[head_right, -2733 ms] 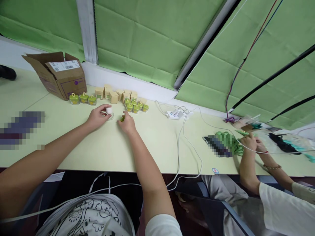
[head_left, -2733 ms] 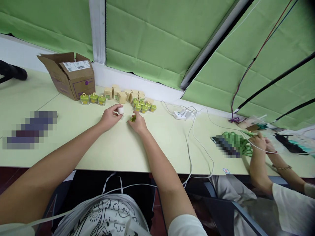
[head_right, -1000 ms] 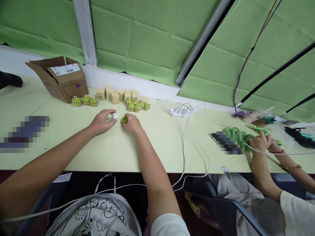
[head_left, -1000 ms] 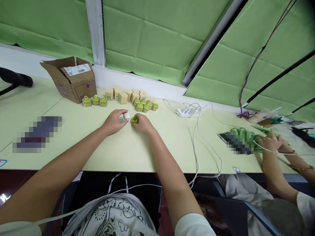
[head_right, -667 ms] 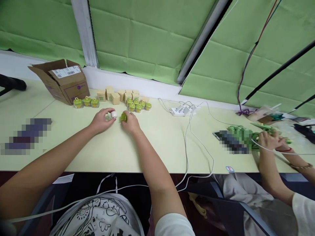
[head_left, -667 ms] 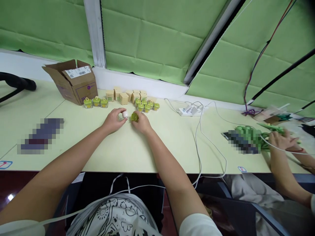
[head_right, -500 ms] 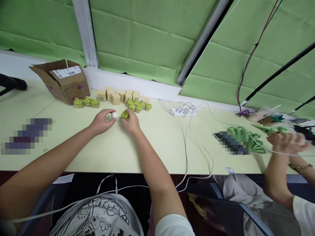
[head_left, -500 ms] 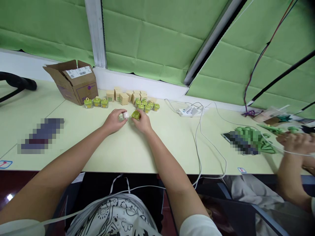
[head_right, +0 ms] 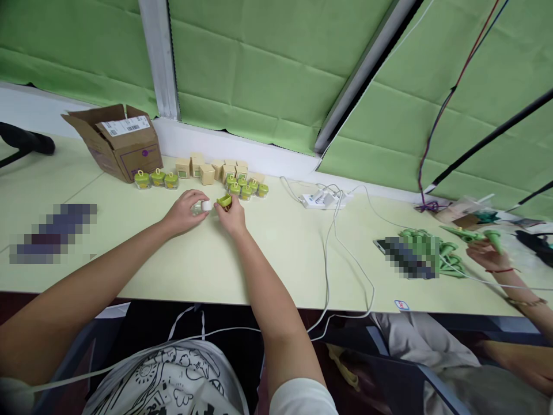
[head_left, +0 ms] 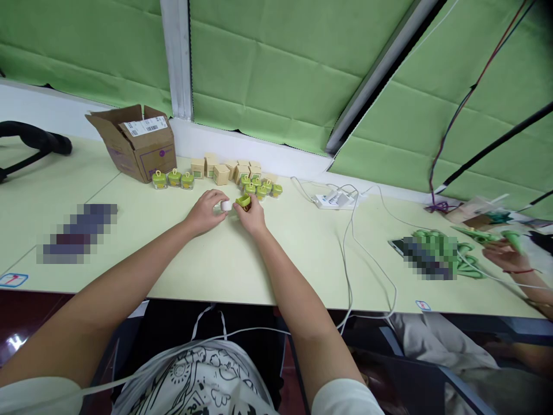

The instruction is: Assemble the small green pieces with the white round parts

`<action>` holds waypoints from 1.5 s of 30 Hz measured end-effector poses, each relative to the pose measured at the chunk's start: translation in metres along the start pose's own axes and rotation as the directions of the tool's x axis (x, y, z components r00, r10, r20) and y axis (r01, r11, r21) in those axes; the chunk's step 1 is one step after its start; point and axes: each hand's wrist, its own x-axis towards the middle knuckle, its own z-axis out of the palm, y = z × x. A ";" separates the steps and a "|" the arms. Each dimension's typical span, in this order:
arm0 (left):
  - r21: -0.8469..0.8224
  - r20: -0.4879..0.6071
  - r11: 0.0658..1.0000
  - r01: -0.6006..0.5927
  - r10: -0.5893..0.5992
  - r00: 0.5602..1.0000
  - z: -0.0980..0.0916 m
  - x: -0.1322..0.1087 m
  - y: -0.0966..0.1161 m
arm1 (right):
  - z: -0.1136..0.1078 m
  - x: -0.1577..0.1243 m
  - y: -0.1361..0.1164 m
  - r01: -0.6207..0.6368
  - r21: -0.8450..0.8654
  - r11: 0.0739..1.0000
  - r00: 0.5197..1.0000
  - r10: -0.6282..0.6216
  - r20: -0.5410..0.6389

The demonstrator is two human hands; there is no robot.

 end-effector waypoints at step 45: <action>0.086 0.014 0.996 0.033 -0.034 0.999 -0.001 0.001 0.008 | 0.000 -0.001 0.000 0.019 0.023 1.000 1.000 -0.019 0.010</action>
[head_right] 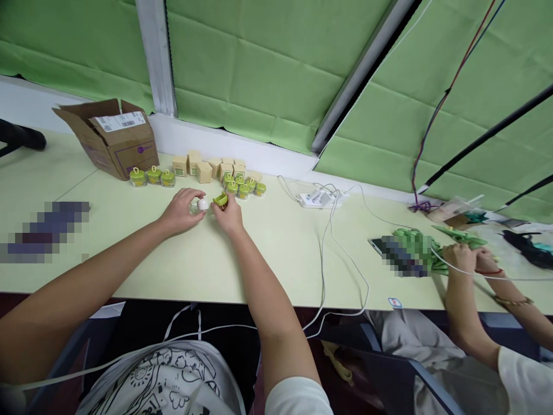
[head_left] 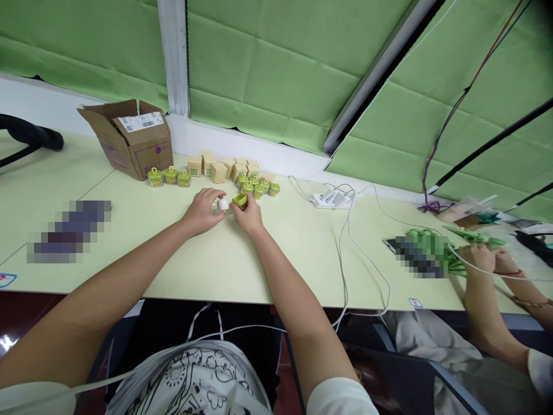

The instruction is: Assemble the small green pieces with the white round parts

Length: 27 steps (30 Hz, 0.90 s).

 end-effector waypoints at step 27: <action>0.000 -0.009 1.000 0.003 -0.003 1.000 0.001 -0.001 -0.001 | 0.000 0.001 0.001 0.006 0.002 1.000 1.000 -0.006 0.000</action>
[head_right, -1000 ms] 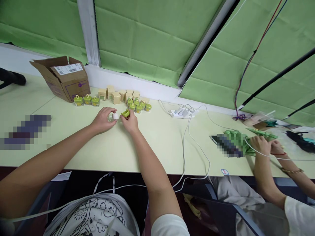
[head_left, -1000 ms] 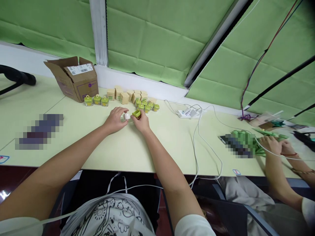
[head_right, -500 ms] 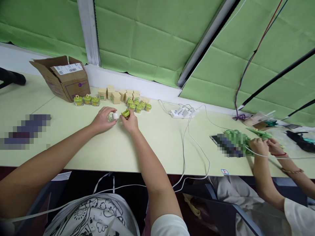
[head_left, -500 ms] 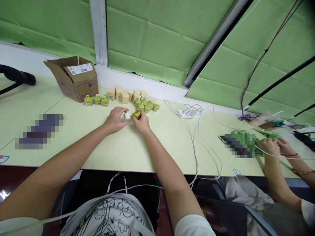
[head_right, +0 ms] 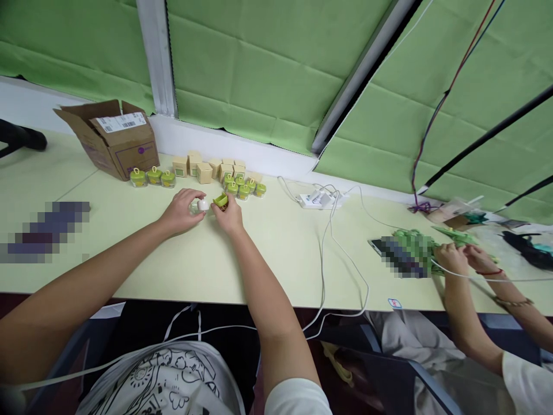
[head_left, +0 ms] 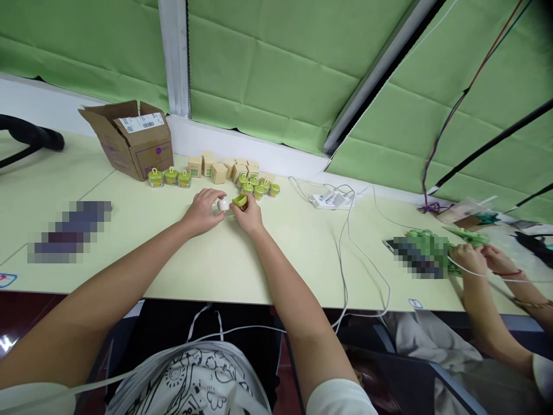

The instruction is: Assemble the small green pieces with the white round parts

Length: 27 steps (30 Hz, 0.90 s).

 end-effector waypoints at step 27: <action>0.001 0.031 1.000 0.010 -0.010 0.999 -0.003 0.001 0.002 | 0.000 0.006 -0.005 -0.238 0.452 0.860 0.971 0.226 0.080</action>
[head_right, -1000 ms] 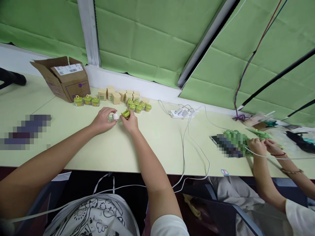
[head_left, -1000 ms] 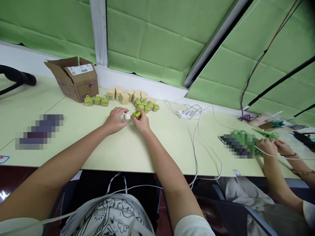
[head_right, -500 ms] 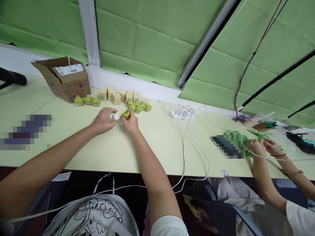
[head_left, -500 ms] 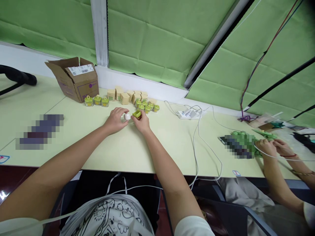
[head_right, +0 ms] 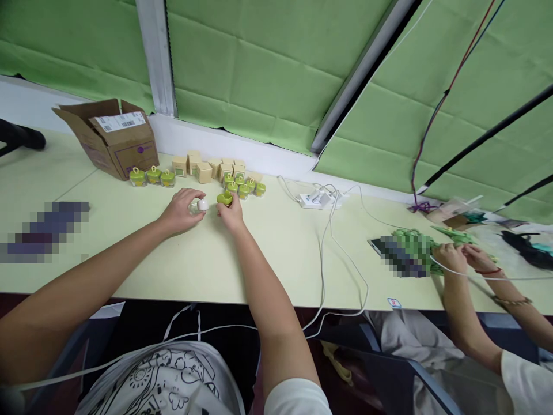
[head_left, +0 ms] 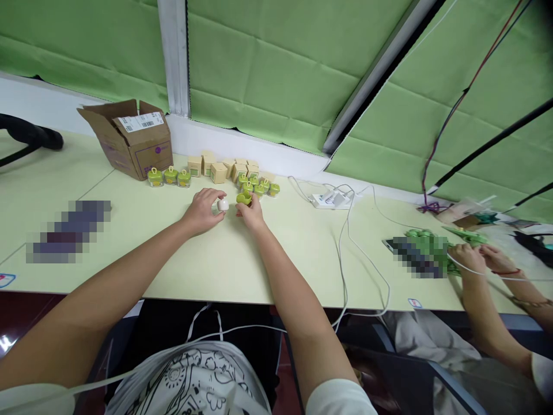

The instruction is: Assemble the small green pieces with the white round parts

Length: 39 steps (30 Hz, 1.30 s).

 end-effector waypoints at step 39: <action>0.028 0.018 0.997 -0.070 0.069 0.997 -0.002 -0.001 0.010 | -0.002 -0.010 -0.021 -0.171 0.337 0.926 0.978 0.119 0.172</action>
